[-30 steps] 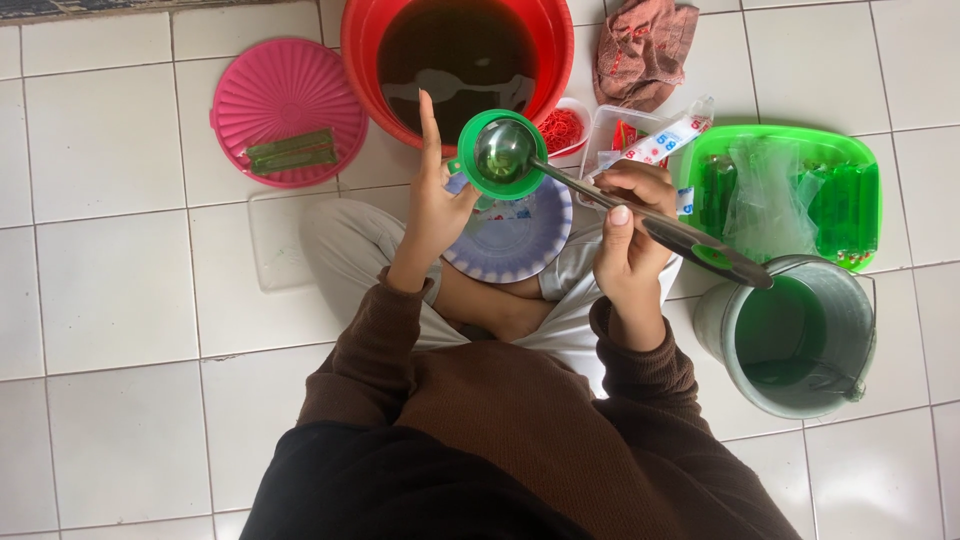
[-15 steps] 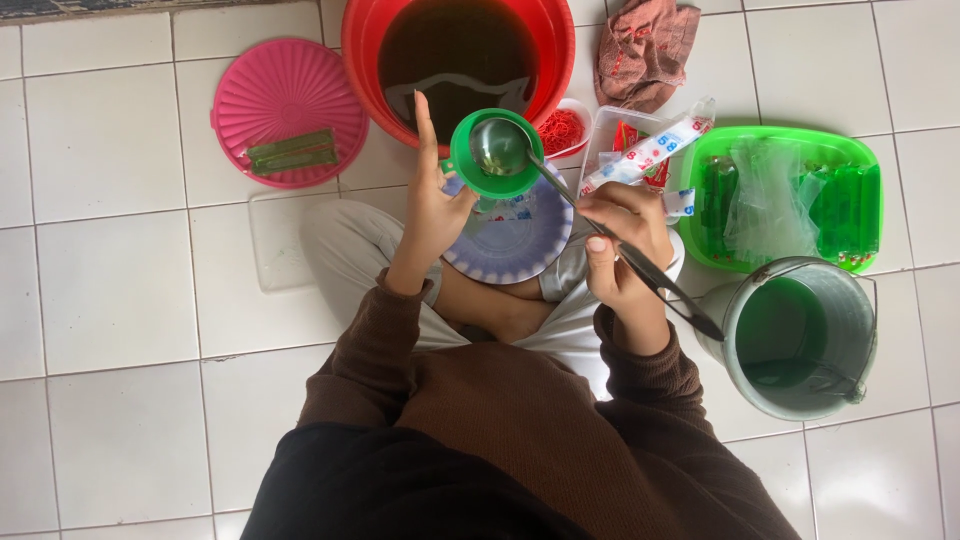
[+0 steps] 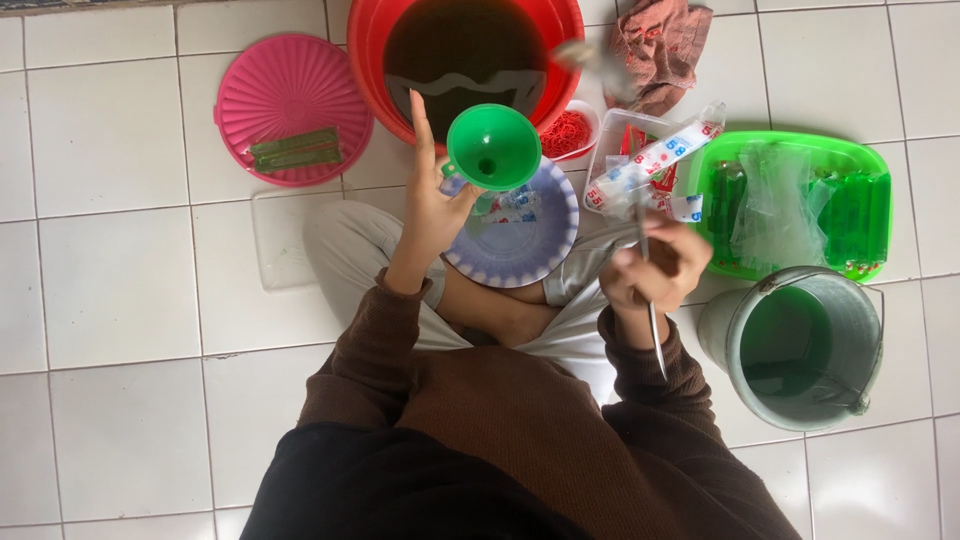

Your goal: Manually filling plastic tubes with liquid using a ladle and funnel, then sealing them with rubber bands.

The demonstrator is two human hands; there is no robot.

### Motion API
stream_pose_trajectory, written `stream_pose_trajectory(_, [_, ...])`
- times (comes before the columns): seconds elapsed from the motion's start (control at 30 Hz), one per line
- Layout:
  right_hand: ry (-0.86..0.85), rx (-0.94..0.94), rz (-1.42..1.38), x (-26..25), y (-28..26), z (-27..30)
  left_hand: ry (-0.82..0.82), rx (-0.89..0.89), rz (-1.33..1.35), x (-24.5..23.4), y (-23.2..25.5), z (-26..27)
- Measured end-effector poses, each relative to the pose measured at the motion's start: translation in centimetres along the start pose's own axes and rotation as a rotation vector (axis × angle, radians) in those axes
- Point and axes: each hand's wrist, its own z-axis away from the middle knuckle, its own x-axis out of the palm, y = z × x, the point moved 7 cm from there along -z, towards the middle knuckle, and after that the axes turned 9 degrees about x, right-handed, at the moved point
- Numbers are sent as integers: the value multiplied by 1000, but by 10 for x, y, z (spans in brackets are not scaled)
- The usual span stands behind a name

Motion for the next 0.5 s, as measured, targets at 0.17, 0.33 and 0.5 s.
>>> stream_pose_trajectory(0.17, [62, 204, 222, 32, 44, -17, 27, 23, 9, -3, -5, -1])
stream_pose_trajectory(0.33, [-105, 260, 170, 87, 113, 14, 86, 146, -147, -8, -29, 8])
stream_pose_trajectory(0.5, [-215, 136, 577, 127, 178, 69, 171, 79, -174, -18, -35, -3])
